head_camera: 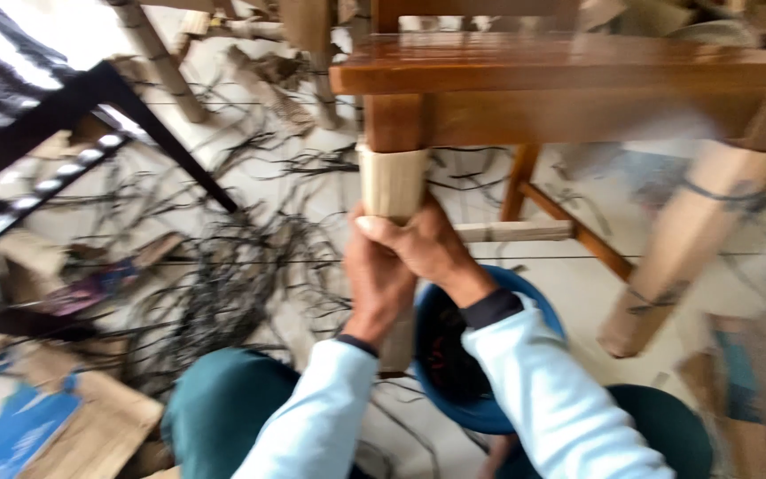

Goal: The person wraps cardboard around the legs of a wooden chair and secures it with black string. They tie knots around the cardboard to hold it in place, then move to a second leg and repeat the process.

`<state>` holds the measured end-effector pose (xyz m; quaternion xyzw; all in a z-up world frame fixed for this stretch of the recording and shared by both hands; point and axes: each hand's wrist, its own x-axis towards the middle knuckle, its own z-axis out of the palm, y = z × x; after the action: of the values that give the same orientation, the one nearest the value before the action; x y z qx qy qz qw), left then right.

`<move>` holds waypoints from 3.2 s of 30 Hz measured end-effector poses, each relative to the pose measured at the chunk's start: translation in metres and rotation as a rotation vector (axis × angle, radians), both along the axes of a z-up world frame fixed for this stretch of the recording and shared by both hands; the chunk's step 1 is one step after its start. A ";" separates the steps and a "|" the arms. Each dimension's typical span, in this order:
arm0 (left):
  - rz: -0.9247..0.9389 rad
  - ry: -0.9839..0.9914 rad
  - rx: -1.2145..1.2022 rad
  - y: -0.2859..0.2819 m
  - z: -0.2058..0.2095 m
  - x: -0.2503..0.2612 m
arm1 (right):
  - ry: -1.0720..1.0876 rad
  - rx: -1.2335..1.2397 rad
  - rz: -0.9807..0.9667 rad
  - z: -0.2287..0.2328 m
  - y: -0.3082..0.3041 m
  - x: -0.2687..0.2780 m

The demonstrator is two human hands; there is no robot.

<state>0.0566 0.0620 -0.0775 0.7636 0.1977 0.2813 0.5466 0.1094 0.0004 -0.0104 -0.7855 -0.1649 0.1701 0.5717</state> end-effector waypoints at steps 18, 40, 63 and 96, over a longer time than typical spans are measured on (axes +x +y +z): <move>0.074 0.051 -0.022 0.003 0.026 -0.007 | -0.187 -0.373 -0.033 -0.083 -0.036 -0.112; 0.155 0.159 0.075 -0.017 -0.045 -0.051 | 0.621 0.230 -0.336 -0.205 -0.131 -0.050; 0.202 0.059 0.041 -0.025 -0.030 -0.046 | 0.541 0.109 -0.672 -0.301 -0.153 -0.021; 0.071 0.250 -0.827 0.011 0.096 -0.001 | 0.295 0.319 -0.334 -0.025 -0.009 0.010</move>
<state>0.0551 0.0732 0.0188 0.5014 0.3845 0.1022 0.7683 0.1199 -0.0085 -0.0355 -0.6685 0.0274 0.1579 0.7262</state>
